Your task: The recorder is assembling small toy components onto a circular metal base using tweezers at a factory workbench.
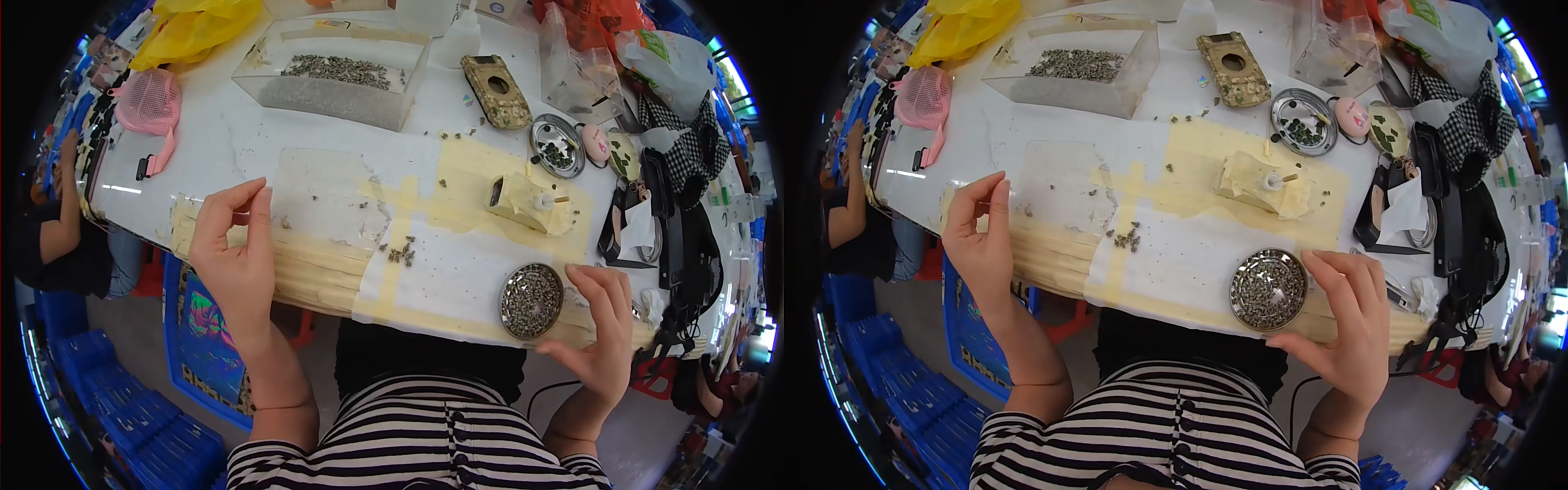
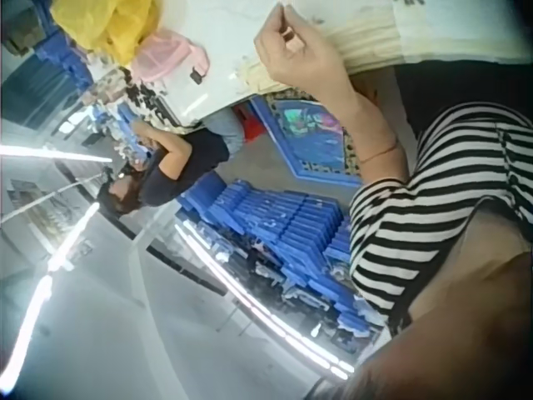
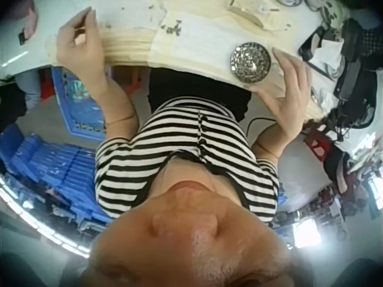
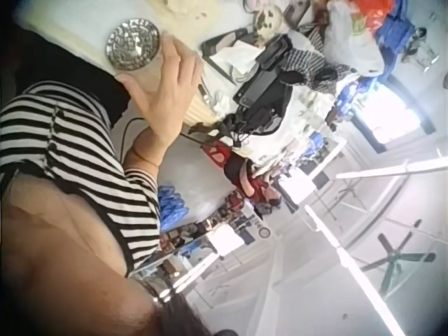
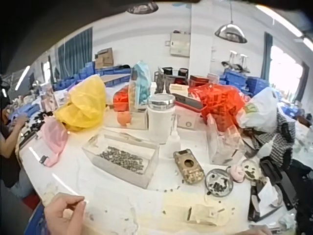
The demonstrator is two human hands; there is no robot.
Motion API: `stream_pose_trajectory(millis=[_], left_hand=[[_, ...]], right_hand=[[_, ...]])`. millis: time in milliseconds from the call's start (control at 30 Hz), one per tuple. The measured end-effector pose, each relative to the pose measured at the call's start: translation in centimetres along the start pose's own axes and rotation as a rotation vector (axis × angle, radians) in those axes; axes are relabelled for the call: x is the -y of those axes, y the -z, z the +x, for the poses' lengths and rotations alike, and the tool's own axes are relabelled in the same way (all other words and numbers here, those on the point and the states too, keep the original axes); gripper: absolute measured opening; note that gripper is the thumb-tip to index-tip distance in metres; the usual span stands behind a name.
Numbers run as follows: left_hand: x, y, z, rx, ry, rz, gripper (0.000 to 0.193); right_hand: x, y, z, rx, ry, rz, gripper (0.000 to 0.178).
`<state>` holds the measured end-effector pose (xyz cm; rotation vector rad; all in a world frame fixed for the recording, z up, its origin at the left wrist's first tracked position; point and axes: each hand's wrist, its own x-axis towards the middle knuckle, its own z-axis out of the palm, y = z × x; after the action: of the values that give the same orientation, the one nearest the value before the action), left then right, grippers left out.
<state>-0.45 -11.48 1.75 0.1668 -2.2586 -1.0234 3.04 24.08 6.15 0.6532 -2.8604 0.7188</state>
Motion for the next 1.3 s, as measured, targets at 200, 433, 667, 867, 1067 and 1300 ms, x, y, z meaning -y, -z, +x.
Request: stream_pose_trajectory(millis=[200, 433, 667, 867, 1067, 1300], left_hand=[[-0.2, 0.5, -0.7, 0.116, -0.031, 0.016, 0.011], [-0.3, -1.2, -0.2, 0.195, -0.115, 0.036, 0.013], [1.3, -1.0, 0.2, 0.305, -0.196, 0.106, 0.014], [1.2, -1.0, 1.0, 0.365, -0.346, 0.216, 0.009], [0.9, -1.1, 0.8, 0.345, -0.217, 0.106, 0.010], [-2.9, -3.0, -1.1, 0.348, -0.111, -0.253, 0.009]], right_hand=[[0.3, -0.9, -0.2, 0.117, 0.056, -0.097, 0.097], [0.3, -1.5, -0.3, 0.099, 0.055, -0.121, 0.092], [1.2, -2.1, -0.1, 0.035, 0.091, -0.069, 0.090], [2.1, -2.7, 0.6, 0.048, 0.128, -0.028, 0.089], [2.2, -3.3, 0.8, 0.079, 0.129, -0.048, 0.089], [1.4, -2.8, 0.5, 0.054, 0.099, -0.043, 0.088]])
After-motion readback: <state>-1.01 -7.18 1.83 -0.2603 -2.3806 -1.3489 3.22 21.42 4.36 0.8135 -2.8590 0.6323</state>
